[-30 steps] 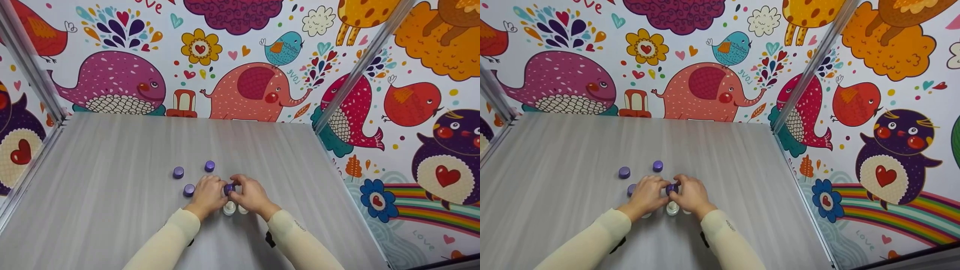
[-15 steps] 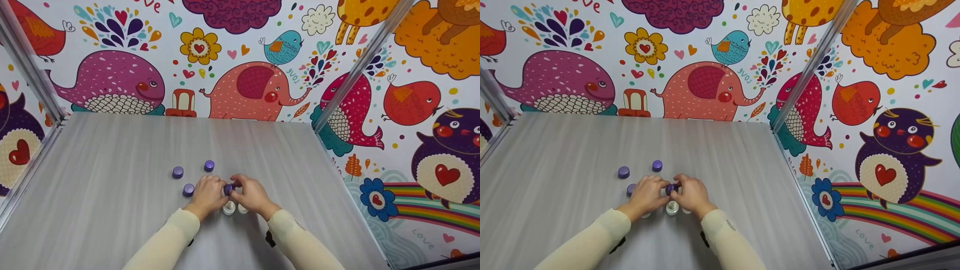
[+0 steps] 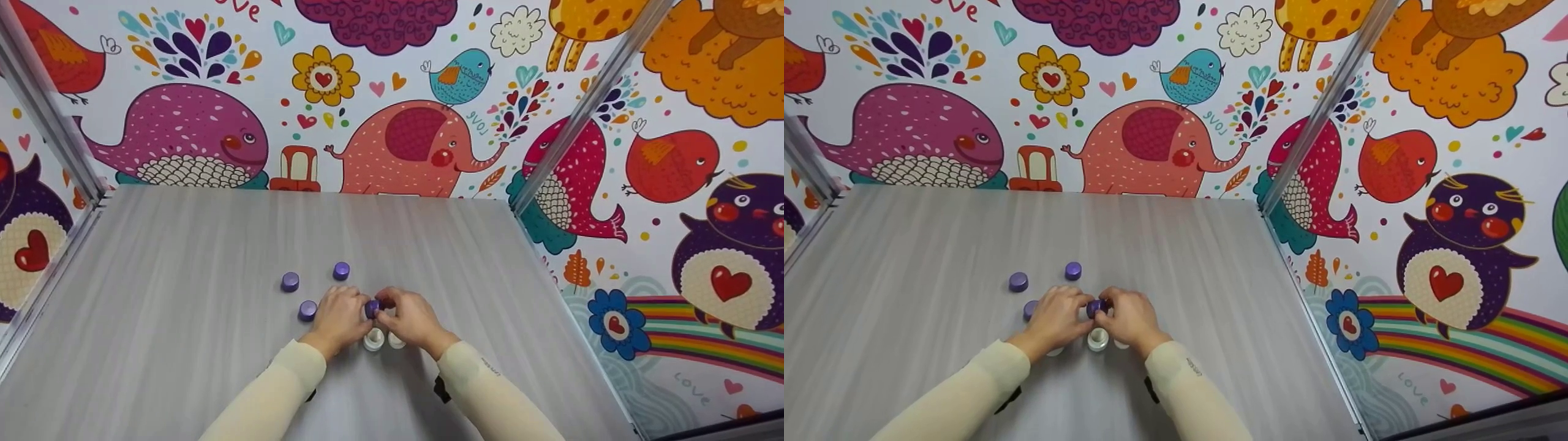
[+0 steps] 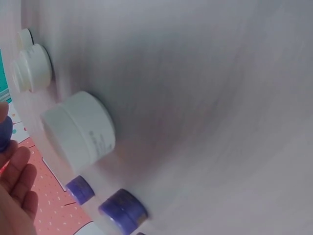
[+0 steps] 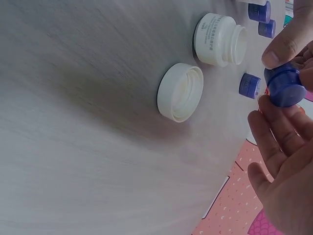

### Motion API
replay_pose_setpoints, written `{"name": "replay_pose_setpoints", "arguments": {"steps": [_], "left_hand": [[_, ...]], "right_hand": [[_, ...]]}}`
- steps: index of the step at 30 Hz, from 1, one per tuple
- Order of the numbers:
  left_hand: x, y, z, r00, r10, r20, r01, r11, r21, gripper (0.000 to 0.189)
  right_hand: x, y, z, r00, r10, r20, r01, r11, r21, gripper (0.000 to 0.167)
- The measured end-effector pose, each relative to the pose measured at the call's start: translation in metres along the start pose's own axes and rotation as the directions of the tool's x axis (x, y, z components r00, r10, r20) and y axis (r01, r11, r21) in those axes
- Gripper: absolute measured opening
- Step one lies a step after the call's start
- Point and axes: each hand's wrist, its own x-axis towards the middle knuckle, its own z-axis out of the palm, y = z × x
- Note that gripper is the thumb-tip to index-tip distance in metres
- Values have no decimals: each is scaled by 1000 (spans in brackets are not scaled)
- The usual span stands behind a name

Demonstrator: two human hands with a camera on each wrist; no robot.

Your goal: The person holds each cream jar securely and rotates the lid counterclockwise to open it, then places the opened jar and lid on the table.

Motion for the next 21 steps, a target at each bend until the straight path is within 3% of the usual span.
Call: {"name": "replay_pose_setpoints", "arguments": {"steps": [6,13,21], "left_hand": [[1,1,-2,1000,-9,30,9,1000,3,35],[-1,-1,1,1000,14,3,-14,1000,2,34],[-1,0,1,1000,19,12,-19,1000,6,33]], "right_hand": [[-1,0,0,1000,21,6,-21,1000,21,36],[-1,-1,-1,1000,18,11,-18,1000,9,25],[-2,-1,-1,1000,12,4,-12,1000,20,33]]}}
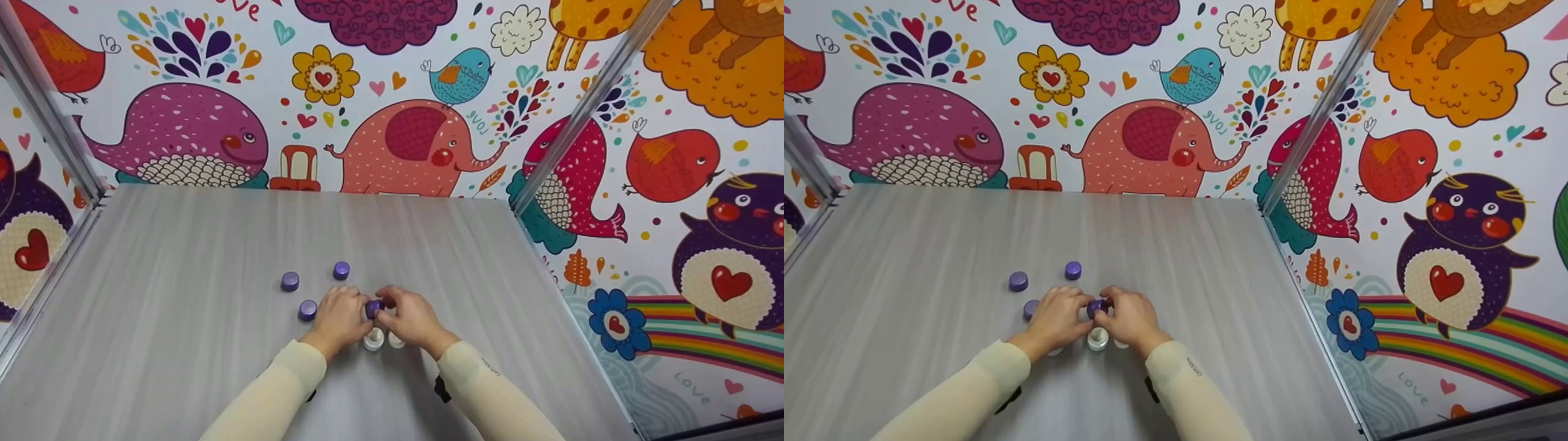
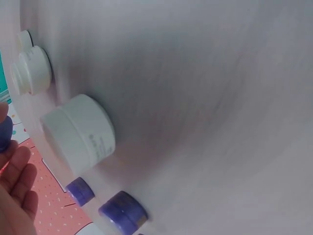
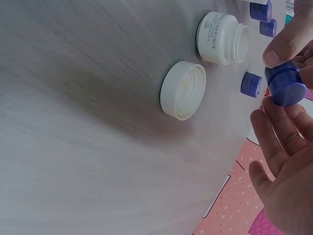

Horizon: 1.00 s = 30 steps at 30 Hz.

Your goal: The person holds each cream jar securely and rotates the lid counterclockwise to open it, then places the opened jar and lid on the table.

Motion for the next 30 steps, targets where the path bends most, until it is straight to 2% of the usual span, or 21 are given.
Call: {"name": "replay_pose_setpoints", "arguments": {"steps": [13,19,25,30], "left_hand": [[-1,-2,0,1000,-18,22,19,1000,-6,35],[-2,-4,0,999,-37,23,37,999,-11,34],[-3,-5,-2,997,-55,48,54,998,24,38],[-3,-5,-3,997,-63,51,62,998,22,38]], "right_hand": [[2,0,2,1000,-16,-12,16,1000,-5,25],[2,2,1,1000,-13,-19,13,1000,0,26],[2,6,0,999,-24,-38,23,1000,-17,29],[3,13,0,999,-2,-38,1,999,-41,27]]}}
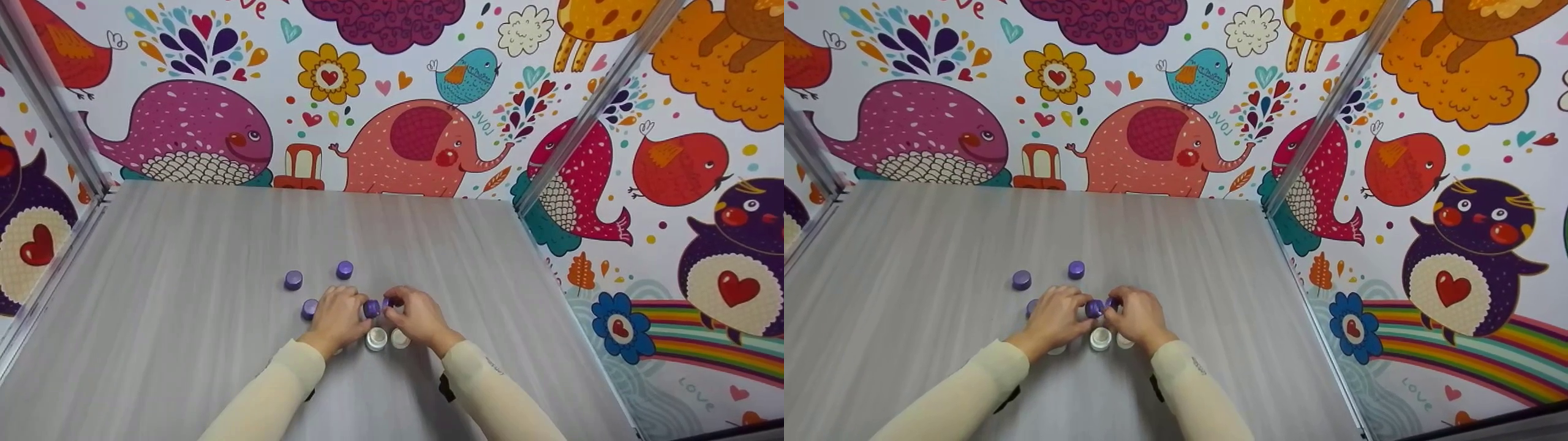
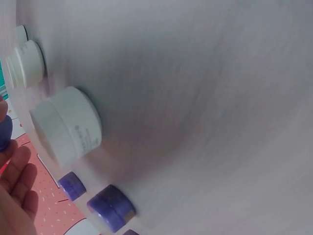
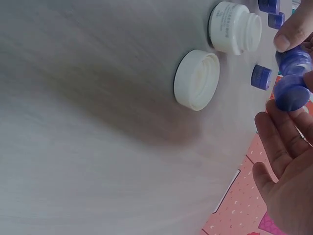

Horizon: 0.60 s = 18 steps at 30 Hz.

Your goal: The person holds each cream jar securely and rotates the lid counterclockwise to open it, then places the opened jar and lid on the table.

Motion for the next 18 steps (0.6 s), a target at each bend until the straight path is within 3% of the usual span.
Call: {"name": "replay_pose_setpoints", "arguments": {"steps": [18], "left_hand": [[-1,-5,-4,999,-38,23,38,999,-12,39]], "right_hand": [[11,20,7,995,99,22,-98,995,-33,24]]}}
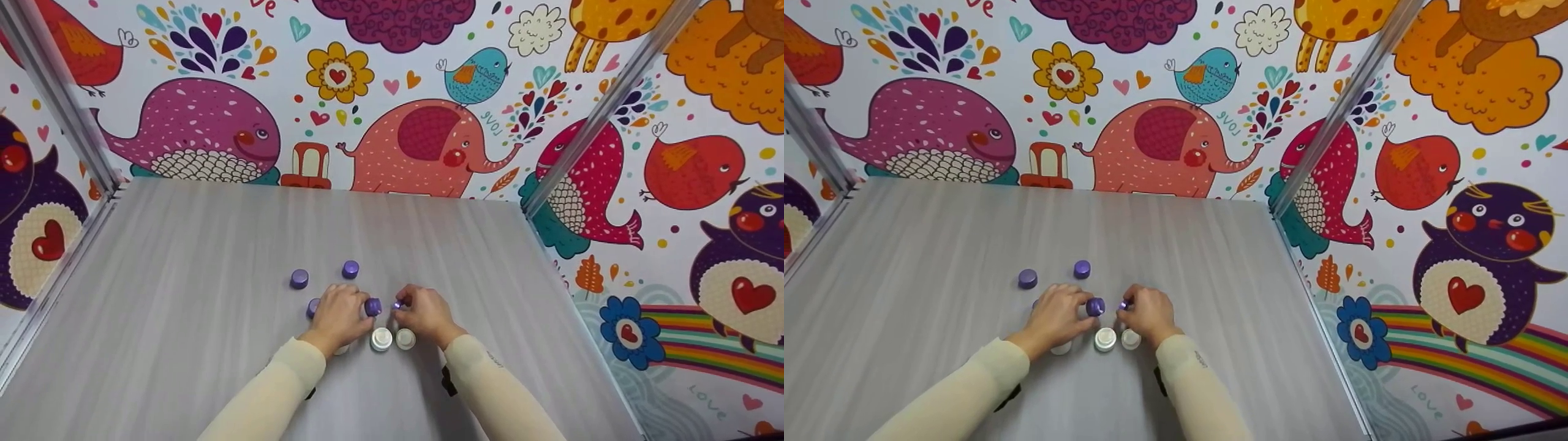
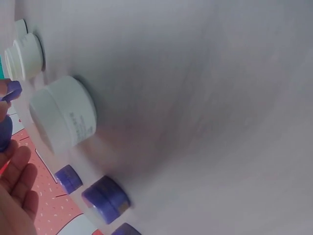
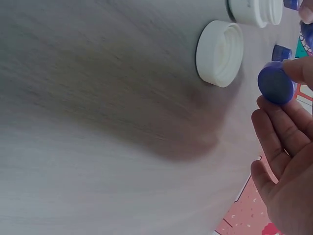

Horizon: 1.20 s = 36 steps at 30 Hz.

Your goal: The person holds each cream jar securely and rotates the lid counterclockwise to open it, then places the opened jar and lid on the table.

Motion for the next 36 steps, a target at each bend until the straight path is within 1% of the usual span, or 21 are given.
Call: {"name": "replay_pose_setpoints", "arguments": {"steps": [8,13,18,22,26,30,33,36], "left_hand": [[-2,2,-2,1000,19,-17,-18,999,40,38],[-2,2,-2,1000,10,3,-10,999,31,39],[-1,1,-3,1000,0,10,0,1000,30,39],[-1,0,-3,1000,-3,7,2,999,35,39],[-1,-1,-2,1000,2,6,-2,999,37,39],[0,0,-2,1000,5,4,-5,1000,31,39],[1,0,-2,1000,6,2,-6,999,36,38],[1,0,-2,1000,3,2,-4,999,41,36]], "right_hand": [[6,1,8,1000,10,-5,-10,1000,-29,24],[7,3,10,1000,-1,-11,0,1000,-30,24],[6,4,11,999,27,18,-27,999,-18,25],[7,4,10,999,39,19,-39,999,-8,26],[6,6,9,1000,27,11,-26,1000,-8,26],[6,9,9,1000,9,13,-9,1000,-22,32],[7,11,9,1000,-5,19,6,999,-43,37],[7,12,8,999,-24,30,27,997,-71,36]]}}
